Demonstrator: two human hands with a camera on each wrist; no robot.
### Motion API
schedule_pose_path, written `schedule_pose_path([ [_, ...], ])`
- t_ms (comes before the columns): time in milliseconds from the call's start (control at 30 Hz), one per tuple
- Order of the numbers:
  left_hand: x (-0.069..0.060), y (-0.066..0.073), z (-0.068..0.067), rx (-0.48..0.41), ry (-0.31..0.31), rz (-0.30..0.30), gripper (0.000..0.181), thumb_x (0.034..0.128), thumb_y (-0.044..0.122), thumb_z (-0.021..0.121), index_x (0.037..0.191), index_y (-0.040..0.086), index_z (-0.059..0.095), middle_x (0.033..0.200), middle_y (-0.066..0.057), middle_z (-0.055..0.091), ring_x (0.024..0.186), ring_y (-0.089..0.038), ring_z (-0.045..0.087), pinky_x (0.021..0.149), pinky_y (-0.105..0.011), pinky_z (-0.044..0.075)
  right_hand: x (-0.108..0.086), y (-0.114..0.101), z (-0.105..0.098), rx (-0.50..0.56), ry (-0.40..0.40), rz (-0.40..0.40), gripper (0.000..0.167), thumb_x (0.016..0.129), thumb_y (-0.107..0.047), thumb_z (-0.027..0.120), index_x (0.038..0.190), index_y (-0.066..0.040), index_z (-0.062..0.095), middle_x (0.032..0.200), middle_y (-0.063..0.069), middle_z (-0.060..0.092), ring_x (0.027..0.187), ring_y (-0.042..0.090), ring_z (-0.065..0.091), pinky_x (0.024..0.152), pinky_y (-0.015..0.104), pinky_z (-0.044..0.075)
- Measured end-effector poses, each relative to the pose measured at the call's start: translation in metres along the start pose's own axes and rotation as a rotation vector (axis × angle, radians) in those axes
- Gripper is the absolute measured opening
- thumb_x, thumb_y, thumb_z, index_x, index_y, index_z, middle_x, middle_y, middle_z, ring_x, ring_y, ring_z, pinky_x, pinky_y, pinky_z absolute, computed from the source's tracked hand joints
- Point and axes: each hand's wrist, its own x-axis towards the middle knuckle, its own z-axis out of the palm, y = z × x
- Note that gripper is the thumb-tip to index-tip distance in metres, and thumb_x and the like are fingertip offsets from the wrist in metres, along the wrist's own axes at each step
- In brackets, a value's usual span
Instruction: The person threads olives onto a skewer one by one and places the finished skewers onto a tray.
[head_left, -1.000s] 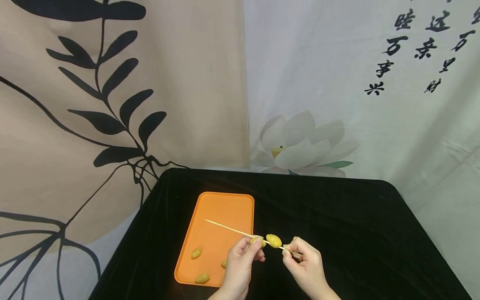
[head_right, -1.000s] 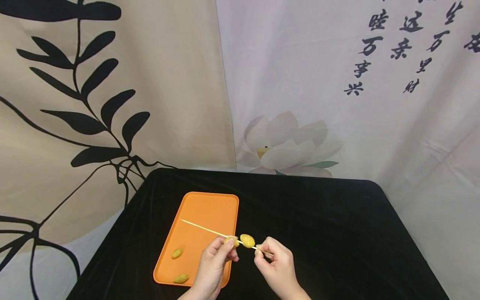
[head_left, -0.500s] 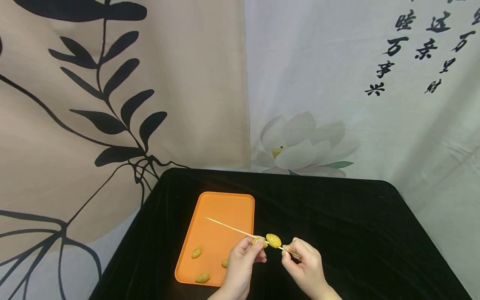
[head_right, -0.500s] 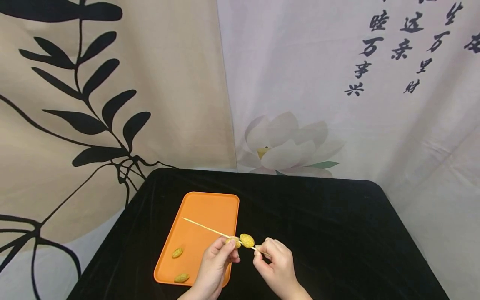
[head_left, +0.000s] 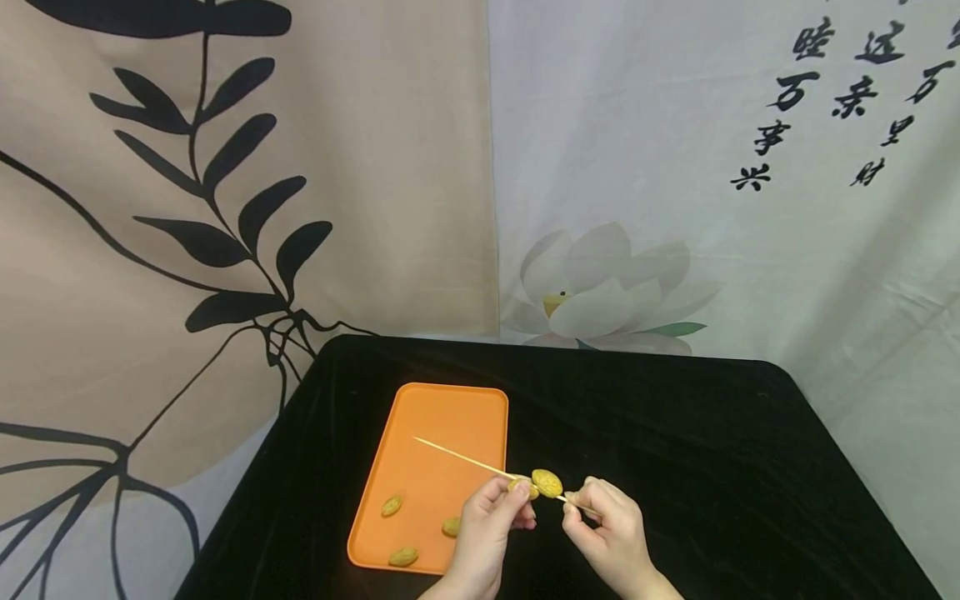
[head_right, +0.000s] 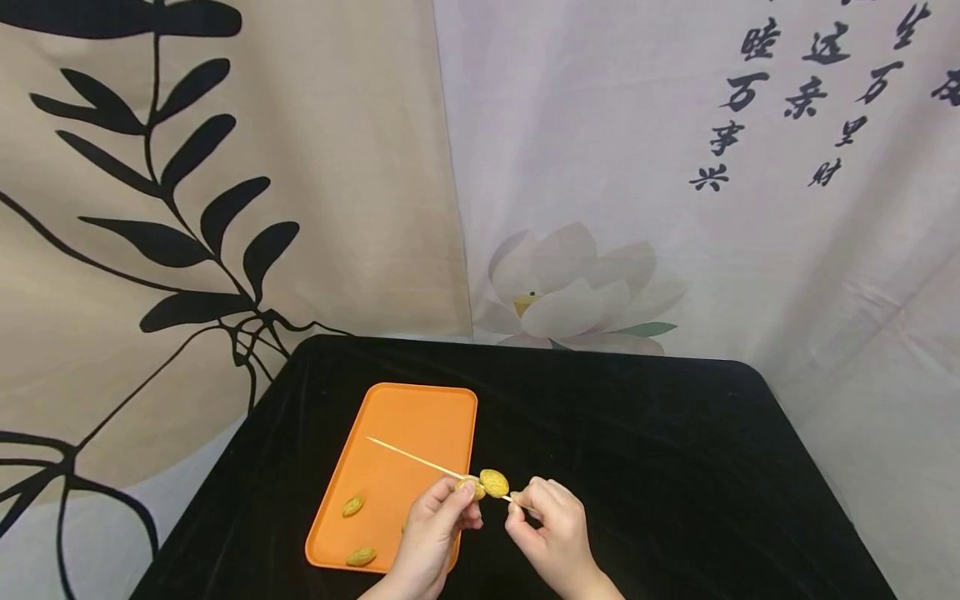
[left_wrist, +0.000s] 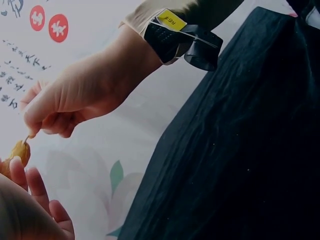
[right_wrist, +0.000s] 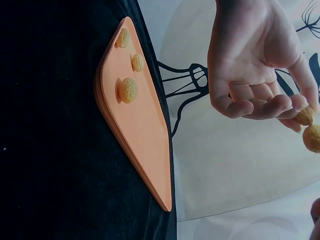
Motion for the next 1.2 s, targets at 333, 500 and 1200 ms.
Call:
schedule_pose_path([
  [333, 0.001, -0.003, -0.001, 0.010, -0.008, -0.001, 0.010, 0.0934, 0.016, 0.063, 0.088, 0.008, 0.060, 0.071, 0.002, 0.059, 0.070, -0.013, 0.058, 0.072, -0.029, 0.050, -0.001, 0.002, 0.000, -0.034, -0.004, -0.019, 0.018, 0.064, 0.006, 0.060, 0.071, -0.010, 0.054, 0.065, -0.007, 0.048, 0.059, 0.000, 0.043, 0.047, 0.012, 0.041],
  [500, 0.001, -0.004, -0.001, 0.024, -0.009, -0.008, 0.010, 0.0936, 0.016, 0.063, 0.090, 0.008, 0.060, 0.071, 0.002, 0.060, 0.070, -0.013, 0.058, 0.072, -0.029, 0.050, -0.006, 0.002, 0.000, -0.014, -0.025, 0.037, 0.022, 0.064, 0.010, 0.061, 0.074, -0.009, 0.056, 0.068, -0.005, 0.053, 0.060, 0.003, 0.050, 0.053, 0.012, 0.048],
  [1200, 0.002, 0.001, -0.001, 0.084, 0.076, 0.110, 0.023, 0.0913, 0.016, 0.066, 0.095, -0.006, 0.064, 0.074, -0.002, 0.063, 0.073, -0.014, 0.060, 0.072, -0.026, 0.041, -0.017, -0.008, -0.001, 0.116, -0.082, 0.200, 0.035, 0.067, 0.025, 0.067, 0.083, -0.005, 0.057, 0.066, -0.001, 0.051, 0.056, -0.006, 0.037, 0.043, 0.009, 0.032],
])
